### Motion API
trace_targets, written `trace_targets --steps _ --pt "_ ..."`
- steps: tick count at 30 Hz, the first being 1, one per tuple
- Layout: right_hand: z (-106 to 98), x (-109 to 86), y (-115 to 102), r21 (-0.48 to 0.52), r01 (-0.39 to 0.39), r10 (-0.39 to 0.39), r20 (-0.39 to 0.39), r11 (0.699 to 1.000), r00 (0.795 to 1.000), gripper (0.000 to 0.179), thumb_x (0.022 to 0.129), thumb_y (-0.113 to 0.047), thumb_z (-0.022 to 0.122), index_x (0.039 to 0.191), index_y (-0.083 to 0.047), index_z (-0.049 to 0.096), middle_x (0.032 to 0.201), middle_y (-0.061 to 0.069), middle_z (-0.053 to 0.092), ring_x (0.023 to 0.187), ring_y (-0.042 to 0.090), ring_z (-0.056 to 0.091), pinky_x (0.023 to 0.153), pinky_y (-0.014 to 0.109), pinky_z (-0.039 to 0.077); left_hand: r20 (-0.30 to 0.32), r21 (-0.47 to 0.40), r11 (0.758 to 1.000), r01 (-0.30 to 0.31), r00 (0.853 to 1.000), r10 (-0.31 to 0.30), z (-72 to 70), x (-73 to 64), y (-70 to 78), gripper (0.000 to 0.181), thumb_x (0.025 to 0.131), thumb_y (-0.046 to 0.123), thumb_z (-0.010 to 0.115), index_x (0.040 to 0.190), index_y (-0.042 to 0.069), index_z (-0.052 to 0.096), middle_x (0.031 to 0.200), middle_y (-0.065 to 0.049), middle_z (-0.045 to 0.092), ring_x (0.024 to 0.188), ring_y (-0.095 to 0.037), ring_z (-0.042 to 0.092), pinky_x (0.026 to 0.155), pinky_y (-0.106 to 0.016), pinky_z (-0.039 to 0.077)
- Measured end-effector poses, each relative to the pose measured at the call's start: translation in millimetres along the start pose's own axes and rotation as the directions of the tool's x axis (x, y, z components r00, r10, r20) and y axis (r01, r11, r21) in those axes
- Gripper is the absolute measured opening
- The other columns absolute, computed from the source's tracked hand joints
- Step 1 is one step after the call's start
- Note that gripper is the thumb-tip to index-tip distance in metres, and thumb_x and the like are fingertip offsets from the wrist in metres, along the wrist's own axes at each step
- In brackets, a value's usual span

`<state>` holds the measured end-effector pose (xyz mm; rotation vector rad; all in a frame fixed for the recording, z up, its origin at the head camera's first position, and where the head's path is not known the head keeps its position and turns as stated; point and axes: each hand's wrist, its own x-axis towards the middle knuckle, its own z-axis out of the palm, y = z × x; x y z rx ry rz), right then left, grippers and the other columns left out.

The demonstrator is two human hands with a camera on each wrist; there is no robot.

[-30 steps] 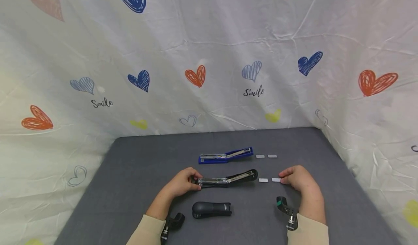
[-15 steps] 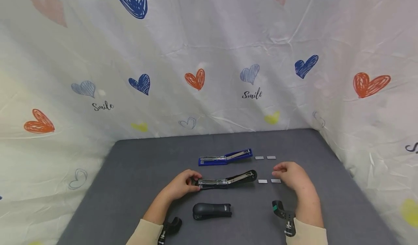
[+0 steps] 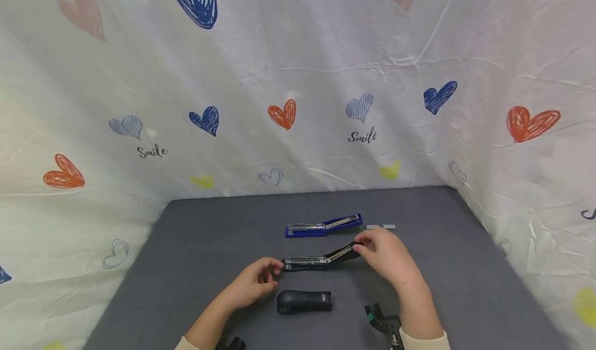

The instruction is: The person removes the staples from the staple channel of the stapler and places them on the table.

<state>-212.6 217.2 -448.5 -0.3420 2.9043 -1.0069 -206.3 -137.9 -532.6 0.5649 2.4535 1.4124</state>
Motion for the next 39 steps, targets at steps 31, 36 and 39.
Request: trace_targets --steps 31,36,39 --pt "60.6 -4.6 -76.7 -0.089 0.355 -0.352 0.054 0.930 0.935 0.014 0.092 -0.022 0.079 0.105 -0.021 0.075 0.099 -0.011 0.062 0.084 0.009 0.061 0.073 0.030 0.052 0.095 0.259 0.964 -0.057 0.995 0.033 19.2 -21.0 4.5 0.035 0.077 0.012 0.088 0.109 0.010 0.074 0.094 0.013 0.055 0.071 -0.002 0.048 0.065 -0.022 0.044" --pt "80.9 -6.3 -87.5 -0.079 0.411 -0.396 0.152 0.908 0.905 0.020 0.090 -0.025 0.081 0.108 -0.018 0.075 0.105 -0.008 0.063 0.089 0.010 0.064 0.075 0.032 0.053 0.094 0.268 0.962 -0.056 0.995 0.032 21.1 -20.4 3.7 0.034 0.078 0.014 0.088 0.108 0.011 0.073 0.093 0.013 0.053 0.070 -0.002 0.047 0.064 -0.022 0.043" --pt "92.4 -7.1 -93.3 -0.099 0.427 -0.401 0.208 0.899 0.892 0.024 0.087 -0.025 0.084 0.109 -0.017 0.077 0.104 -0.008 0.062 0.086 0.006 0.061 0.074 0.031 0.053 0.091 0.268 0.962 -0.057 0.995 0.034 22.1 -20.3 2.4 0.034 0.079 0.014 0.088 0.108 0.011 0.072 0.092 0.014 0.053 0.070 -0.002 0.046 0.064 -0.022 0.043"
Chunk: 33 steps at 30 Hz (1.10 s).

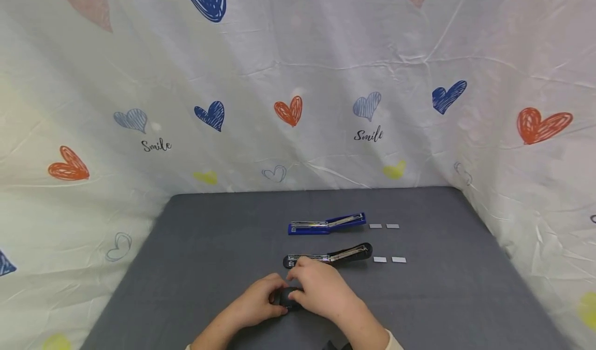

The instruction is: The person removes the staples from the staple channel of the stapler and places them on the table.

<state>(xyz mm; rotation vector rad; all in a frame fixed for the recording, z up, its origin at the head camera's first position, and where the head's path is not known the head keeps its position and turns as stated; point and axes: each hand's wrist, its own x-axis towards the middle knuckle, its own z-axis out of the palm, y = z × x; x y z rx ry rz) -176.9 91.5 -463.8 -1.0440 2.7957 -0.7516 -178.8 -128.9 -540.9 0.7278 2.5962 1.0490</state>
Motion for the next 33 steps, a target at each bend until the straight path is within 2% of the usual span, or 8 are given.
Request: trace_targets --steps 6,11,16,24,33 --pt "17.9 6.6 -10.7 -0.119 0.007 0.001 0.067 0.993 0.998 0.028 0.081 -0.019 0.088 0.106 -0.016 0.080 0.093 -0.008 0.060 0.082 0.006 0.060 0.071 0.028 0.053 -0.019 -0.006 1.000 -0.003 1.000 0.002 1.8 1.9 -2.6 0.029 0.077 0.015 0.090 0.098 0.013 0.070 0.087 0.012 0.051 0.068 -0.002 0.045 0.063 -0.021 0.041" --pt "27.2 9.8 -17.6 -0.244 0.023 -0.008 0.062 0.969 0.998 0.027 0.077 -0.019 0.090 0.102 -0.015 0.080 0.091 -0.007 0.062 0.083 0.011 0.063 0.070 0.029 0.054 -0.018 0.004 1.000 0.009 1.000 -0.009 2.8 2.5 -3.3 0.032 0.076 0.018 0.091 0.103 0.014 0.073 0.087 0.013 0.052 0.070 -0.003 0.045 0.064 -0.022 0.040" --pt "31.0 12.7 -19.7 -0.304 0.045 -0.030 0.054 0.951 0.998 0.028 0.074 -0.019 0.092 0.098 -0.015 0.080 0.087 -0.007 0.063 0.081 0.012 0.064 0.066 0.029 0.054 -0.018 0.023 1.000 0.006 1.000 -0.006 2.9 2.5 -3.6 0.032 0.077 0.019 0.090 0.103 0.016 0.073 0.086 0.014 0.051 0.070 -0.003 0.045 0.063 -0.022 0.040" --pt "30.2 11.7 -16.4 -0.264 0.061 -0.052 0.040 0.963 0.998 0.029 0.073 -0.021 0.091 0.099 -0.016 0.079 0.087 -0.009 0.063 0.079 0.009 0.062 0.063 0.029 0.052 -0.017 -0.010 1.000 -0.002 1.000 0.002 2.2 2.2 -4.4 0.031 0.076 0.016 0.088 0.103 0.016 0.073 0.083 0.012 0.050 0.068 -0.002 0.043 0.062 -0.022 0.039" --pt "16.5 1.0 -9.5 -0.119 0.047 -0.053 -0.046 0.992 0.998 0.026 0.079 -0.017 0.086 0.102 -0.019 0.076 0.091 -0.013 0.060 0.076 0.001 0.054 0.065 0.025 0.049 -0.010 -0.020 1.000 -0.013 1.000 0.013 2.1 2.7 -4.2 0.032 0.071 0.009 0.085 0.098 0.016 0.068 0.089 0.011 0.051 0.071 -0.003 0.045 0.065 -0.022 0.040"
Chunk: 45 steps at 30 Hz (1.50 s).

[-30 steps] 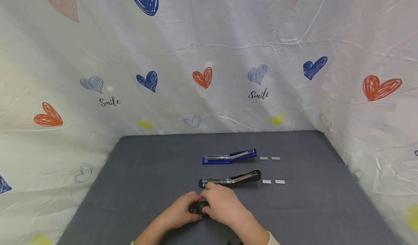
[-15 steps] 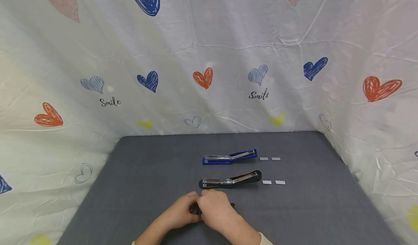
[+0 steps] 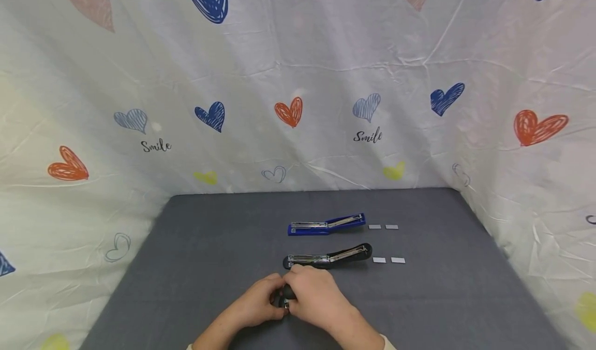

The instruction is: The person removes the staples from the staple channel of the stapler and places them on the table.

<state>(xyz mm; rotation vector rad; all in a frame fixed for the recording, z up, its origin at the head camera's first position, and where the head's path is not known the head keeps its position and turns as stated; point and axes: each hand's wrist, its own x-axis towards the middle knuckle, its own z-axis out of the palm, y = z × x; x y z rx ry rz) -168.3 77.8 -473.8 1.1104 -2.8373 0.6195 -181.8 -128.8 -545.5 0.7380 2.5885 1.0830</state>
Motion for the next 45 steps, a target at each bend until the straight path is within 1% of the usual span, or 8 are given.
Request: trace_targets --steps 6,9,15,20,25,29,39,45 --pt "-12.0 -8.5 2.3 0.067 -0.026 0.027 -0.024 0.997 0.999 0.029 0.080 -0.014 0.083 0.108 -0.016 0.076 0.097 -0.012 0.060 0.076 0.001 0.051 0.067 0.027 0.049 0.007 -0.011 0.999 0.032 0.999 -0.032 1.7 -1.8 0.8 0.031 0.073 0.009 0.086 0.097 0.018 0.069 0.092 0.013 0.053 0.080 -0.004 0.051 0.075 -0.024 0.046" --pt "-17.5 -12.6 4.9 0.087 -0.042 0.045 -0.030 0.995 0.999 0.030 0.080 -0.014 0.082 0.109 -0.015 0.075 0.099 -0.012 0.060 0.078 0.002 0.052 0.069 0.028 0.050 0.008 -0.008 0.999 0.044 0.999 -0.044 2.1 -1.1 1.7 0.031 0.073 0.010 0.087 0.097 0.019 0.070 0.091 0.014 0.053 0.080 -0.004 0.051 0.074 -0.024 0.046" --pt "-27.3 -22.1 9.9 0.117 -0.074 0.083 -0.070 0.990 0.994 0.030 0.080 -0.012 0.082 0.108 -0.018 0.072 0.105 -0.013 0.061 0.086 0.004 0.056 0.076 0.031 0.052 0.002 -0.004 0.999 0.033 0.999 -0.033 -0.1 0.1 4.5 0.030 0.073 0.009 0.087 0.096 0.018 0.070 0.089 0.013 0.053 0.080 -0.004 0.051 0.073 -0.023 0.045" --pt "-36.1 -33.2 14.5 0.095 -0.080 0.092 -0.141 0.992 0.986 0.032 0.079 -0.012 0.083 0.108 -0.018 0.072 0.110 -0.013 0.064 0.098 0.005 0.060 0.085 0.033 0.053 -0.016 0.015 1.000 0.003 1.000 -0.003 -0.7 1.4 4.9 0.031 0.072 0.010 0.088 0.097 0.017 0.071 0.090 0.013 0.053 0.081 -0.004 0.051 0.073 -0.023 0.045" --pt "-44.7 -45.6 23.0 0.100 -0.074 0.093 -0.208 0.992 0.974 0.034 0.077 -0.010 0.085 0.107 -0.017 0.073 0.111 -0.010 0.067 0.094 0.005 0.061 0.079 0.030 0.054 -0.022 0.014 1.000 -0.007 1.000 0.008 -0.1 1.1 2.7 0.030 0.074 0.011 0.088 0.097 0.017 0.071 0.091 0.013 0.053 0.083 -0.004 0.051 0.075 -0.023 0.045" --pt "-50.6 -56.1 30.7 0.116 -0.067 0.093 -0.237 0.991 0.967 0.034 0.076 -0.009 0.087 0.107 -0.015 0.074 0.111 -0.006 0.069 0.090 0.005 0.062 0.074 0.027 0.055 -0.023 0.009 1.000 -0.016 1.000 0.016 0.8 -0.4 1.0 0.030 0.074 0.011 0.088 0.097 0.018 0.071 0.091 0.013 0.053 0.085 -0.004 0.051 0.076 -0.023 0.045" --pt "-59.5 -81.1 49.3 0.155 -0.119 0.153 -0.227 0.981 0.962 0.034 0.077 -0.007 0.088 0.108 -0.015 0.076 0.108 -0.003 0.072 0.091 0.009 0.067 0.073 0.028 0.057 0.005 -0.013 0.999 0.034 0.999 -0.034 -0.4 -0.7 1.9 0.029 0.077 0.012 0.088 0.100 0.019 0.072 0.092 0.015 0.053 0.086 -0.003 0.051 0.078 -0.024 0.047" --pt "-60.5 -95.6 59.2 0.157 -0.176 0.208 -0.216 0.972 0.954 0.034 0.077 -0.005 0.087 0.108 -0.011 0.076 0.107 0.000 0.073 0.093 0.014 0.069 0.073 0.027 0.057 0.007 -0.012 0.999 0.038 0.999 -0.038 0.6 -0.4 0.8 0.029 0.078 0.012 0.088 0.100 0.019 0.072 0.093 0.015 0.053 0.086 -0.003 0.051 0.079 -0.025 0.047"
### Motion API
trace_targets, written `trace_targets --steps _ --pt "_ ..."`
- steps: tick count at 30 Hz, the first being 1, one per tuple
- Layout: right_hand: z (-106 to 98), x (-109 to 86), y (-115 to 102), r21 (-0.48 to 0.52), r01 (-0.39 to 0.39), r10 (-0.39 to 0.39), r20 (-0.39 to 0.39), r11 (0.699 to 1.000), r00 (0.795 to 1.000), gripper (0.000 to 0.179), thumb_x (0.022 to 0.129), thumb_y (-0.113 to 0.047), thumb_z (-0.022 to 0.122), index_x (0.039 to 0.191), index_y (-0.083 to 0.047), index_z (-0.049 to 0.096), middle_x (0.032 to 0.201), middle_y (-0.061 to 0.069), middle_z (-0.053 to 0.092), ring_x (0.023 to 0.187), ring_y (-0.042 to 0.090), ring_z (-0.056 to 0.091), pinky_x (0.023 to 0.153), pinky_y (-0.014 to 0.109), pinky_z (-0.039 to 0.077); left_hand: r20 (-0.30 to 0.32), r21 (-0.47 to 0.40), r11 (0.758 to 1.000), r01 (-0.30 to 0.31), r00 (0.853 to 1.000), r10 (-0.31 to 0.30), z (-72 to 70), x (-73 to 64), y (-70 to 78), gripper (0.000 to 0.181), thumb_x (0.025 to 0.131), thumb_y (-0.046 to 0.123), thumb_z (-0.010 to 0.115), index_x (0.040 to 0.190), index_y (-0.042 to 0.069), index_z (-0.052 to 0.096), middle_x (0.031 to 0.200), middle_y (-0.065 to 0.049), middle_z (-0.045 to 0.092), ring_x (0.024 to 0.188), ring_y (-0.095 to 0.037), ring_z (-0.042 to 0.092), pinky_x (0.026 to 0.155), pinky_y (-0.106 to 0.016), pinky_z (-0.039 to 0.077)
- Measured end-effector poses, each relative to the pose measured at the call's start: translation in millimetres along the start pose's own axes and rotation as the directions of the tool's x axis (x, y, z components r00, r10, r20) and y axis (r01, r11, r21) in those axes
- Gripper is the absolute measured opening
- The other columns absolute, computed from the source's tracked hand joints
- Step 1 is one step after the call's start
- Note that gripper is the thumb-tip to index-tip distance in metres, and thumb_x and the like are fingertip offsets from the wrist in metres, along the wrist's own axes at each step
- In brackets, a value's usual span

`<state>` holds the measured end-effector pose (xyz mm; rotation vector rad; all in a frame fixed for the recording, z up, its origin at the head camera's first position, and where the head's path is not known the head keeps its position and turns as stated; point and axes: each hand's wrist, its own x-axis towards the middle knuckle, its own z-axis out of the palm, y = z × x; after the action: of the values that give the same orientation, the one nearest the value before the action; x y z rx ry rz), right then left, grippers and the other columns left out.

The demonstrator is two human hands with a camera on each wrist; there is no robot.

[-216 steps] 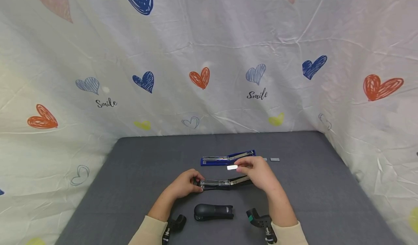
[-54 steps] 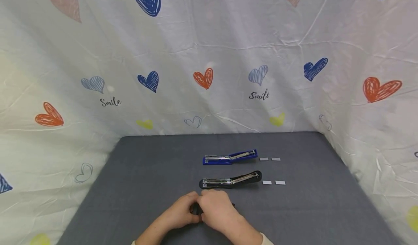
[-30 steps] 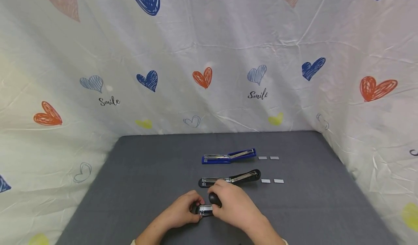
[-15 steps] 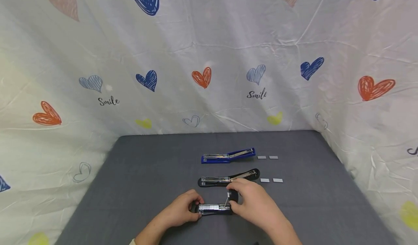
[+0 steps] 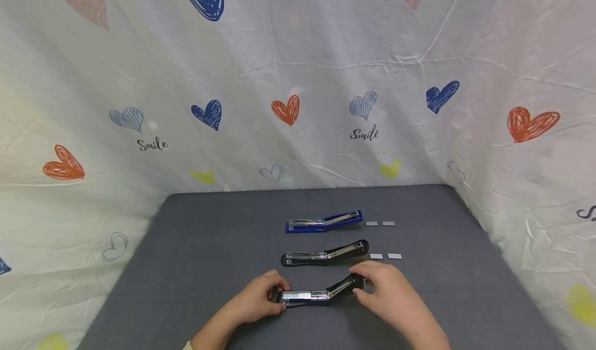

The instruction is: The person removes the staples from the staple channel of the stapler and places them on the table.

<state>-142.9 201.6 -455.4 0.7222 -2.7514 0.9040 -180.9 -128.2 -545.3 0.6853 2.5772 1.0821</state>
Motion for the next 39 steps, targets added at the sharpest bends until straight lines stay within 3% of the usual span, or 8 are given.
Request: trace_targets --steps 8,15,22,29,35,39 --pt "0.9 -15.7 12.2 -0.054 -0.122 0.125 0.051 0.991 0.991 0.032 0.077 -0.008 0.087 0.108 -0.009 0.078 0.109 0.003 0.074 0.086 0.014 0.071 0.072 0.030 0.057 0.014 -0.015 1.000 0.025 1.000 -0.025 2.5 -2.9 -0.9 0.029 0.077 0.013 0.088 0.099 0.020 0.071 0.093 0.014 0.052 0.085 -0.005 0.051 0.077 -0.025 0.045" --pt "7.3 -20.7 20.7 -0.104 -0.149 0.153 0.035 0.983 0.988 0.031 0.075 -0.007 0.088 0.104 -0.007 0.078 0.105 0.005 0.074 0.077 0.007 0.066 0.068 0.030 0.054 0.013 -0.038 0.999 0.021 1.000 -0.020 0.2 -3.1 -0.1 0.029 0.077 0.012 0.088 0.099 0.019 0.071 0.092 0.013 0.052 0.083 -0.006 0.051 0.074 -0.024 0.044" --pt "10.4 -20.6 23.1 -0.119 -0.119 0.117 -0.020 0.986 0.993 0.033 0.073 -0.004 0.089 0.103 -0.008 0.078 0.104 0.002 0.074 0.077 0.006 0.061 0.068 0.030 0.052 -0.005 -0.042 0.999 -0.002 1.000 0.001 -2.2 -0.2 -0.1 0.029 0.077 0.011 0.088 0.100 0.017 0.071 0.092 0.013 0.053 0.082 -0.007 0.051 0.072 -0.023 0.044" --pt "9.6 -17.7 13.8 -0.150 -0.136 0.127 -0.071 0.979 0.989 0.031 0.082 -0.013 0.086 0.111 -0.010 0.077 0.110 -0.004 0.070 0.097 0.018 0.068 0.080 0.041 0.055 -0.011 -0.046 0.999 -0.002 1.000 0.001 -2.3 0.3 -0.5 0.029 0.076 0.011 0.088 0.098 0.018 0.072 0.091 0.011 0.054 0.074 -0.004 0.048 0.066 -0.022 0.043" --pt "12.1 -8.1 -2.1 -0.125 -0.082 0.052 -0.225 0.989 0.973 0.031 0.081 -0.008 0.086 0.110 -0.015 0.077 0.108 -0.012 0.066 0.095 0.013 0.066 0.076 0.038 0.054 -0.014 -0.047 0.999 0.001 1.000 -0.001 -1.5 1.0 -2.5 0.029 0.075 0.011 0.089 0.098 0.018 0.072 0.091 0.010 0.054 0.073 -0.004 0.047 0.064 -0.023 0.044" --pt "19.3 0.0 -13.8 -0.082 -0.055 0.035 -0.233 0.995 0.972 0.030 0.080 -0.006 0.086 0.108 -0.016 0.077 0.103 -0.016 0.063 0.087 0.005 0.061 0.071 0.030 0.053 -0.012 -0.041 0.999 0.001 1.000 -0.002 -0.9 1.0 -2.4 0.029 0.075 0.012 0.089 0.098 0.018 0.073 0.090 0.011 0.054 0.073 -0.004 0.047 0.065 -0.023 0.043"
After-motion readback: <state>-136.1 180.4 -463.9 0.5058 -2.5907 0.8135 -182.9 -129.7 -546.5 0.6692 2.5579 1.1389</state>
